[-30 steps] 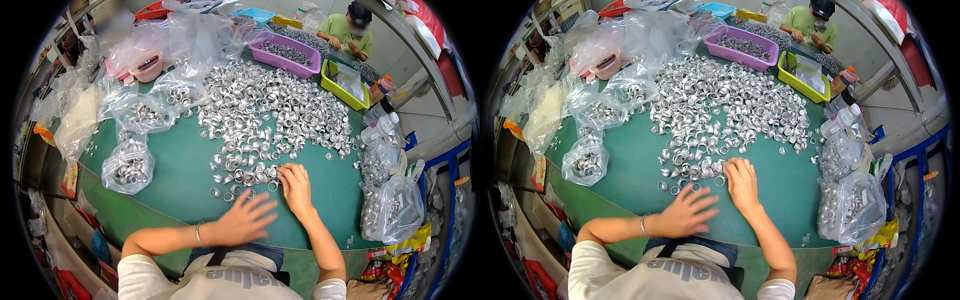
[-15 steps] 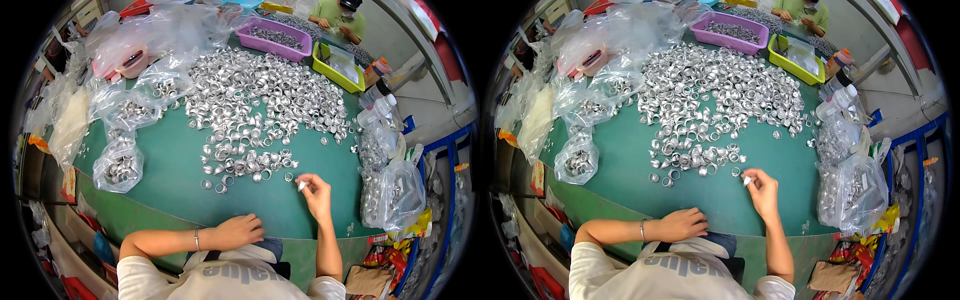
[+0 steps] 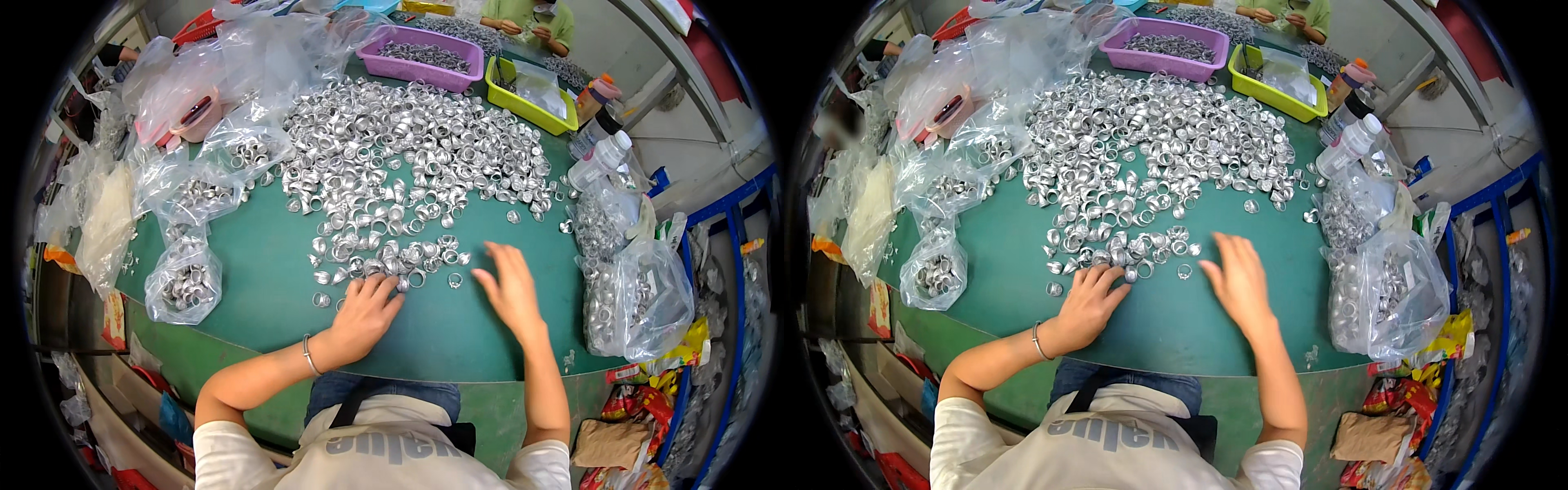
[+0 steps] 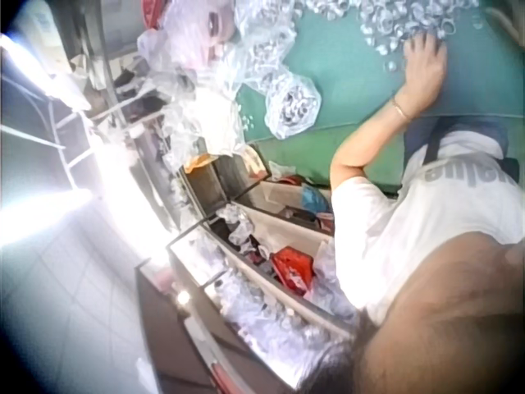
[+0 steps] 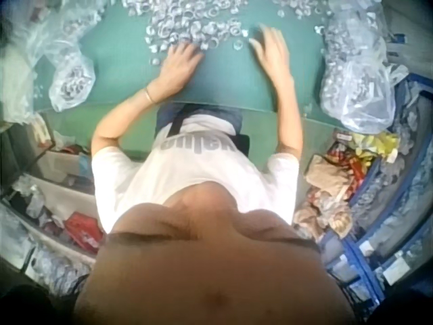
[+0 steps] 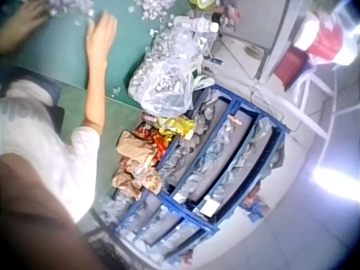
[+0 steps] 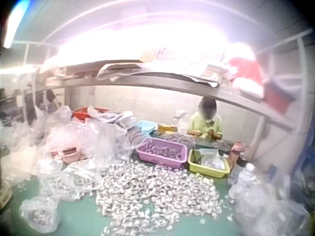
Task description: The person sorts through a large pile of silver-colored metal rings on a green table, handling them individually or in small groups to check them before setting them aside on the table surface.
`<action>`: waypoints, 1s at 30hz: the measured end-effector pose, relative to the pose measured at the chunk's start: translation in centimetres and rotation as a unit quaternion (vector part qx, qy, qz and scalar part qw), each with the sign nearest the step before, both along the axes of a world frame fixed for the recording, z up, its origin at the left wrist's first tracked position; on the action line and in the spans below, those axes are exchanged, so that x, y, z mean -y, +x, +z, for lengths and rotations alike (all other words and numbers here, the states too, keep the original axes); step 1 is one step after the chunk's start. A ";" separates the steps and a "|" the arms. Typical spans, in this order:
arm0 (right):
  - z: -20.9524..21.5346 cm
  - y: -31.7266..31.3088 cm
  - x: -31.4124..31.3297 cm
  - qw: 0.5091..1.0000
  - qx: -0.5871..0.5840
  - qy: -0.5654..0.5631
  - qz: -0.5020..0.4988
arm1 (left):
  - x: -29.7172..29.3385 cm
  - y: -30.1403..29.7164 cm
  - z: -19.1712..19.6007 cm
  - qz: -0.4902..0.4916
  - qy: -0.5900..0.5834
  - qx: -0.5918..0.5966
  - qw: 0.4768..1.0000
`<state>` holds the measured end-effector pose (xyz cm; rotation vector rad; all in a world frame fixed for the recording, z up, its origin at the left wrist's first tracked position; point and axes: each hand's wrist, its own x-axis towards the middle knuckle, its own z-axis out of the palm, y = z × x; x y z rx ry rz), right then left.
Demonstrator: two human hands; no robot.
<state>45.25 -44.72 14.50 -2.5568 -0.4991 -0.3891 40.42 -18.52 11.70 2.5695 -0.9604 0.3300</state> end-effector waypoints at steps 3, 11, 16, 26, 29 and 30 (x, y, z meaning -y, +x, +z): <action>-1.9 1.8 -0.3 0.999 -0.003 -0.003 0.033 | 1.2 0.4 0.6 0.001 -0.002 0.007 1.000; 0.2 -1.6 5.7 0.764 -0.427 0.483 -0.036 | 5.2 3.5 1.4 0.003 -0.007 0.020 1.000; 0.4 -3.2 8.1 0.796 -0.425 0.411 -0.127 | 8.1 6.5 0.0 -0.032 0.046 0.039 0.998; 0.0 -3.5 7.0 0.982 -0.050 -0.166 -0.071 | 8.2 7.5 -0.2 -0.044 -0.024 0.038 0.998; -0.4 -3.3 7.8 0.991 -0.112 -0.062 -0.039 | 8.6 6.3 1.0 -0.049 -0.116 -0.066 0.990; -0.7 -3.2 8.2 0.990 -0.134 -0.020 -0.043 | 8.6 6.1 0.9 -0.056 -0.125 -0.083 0.987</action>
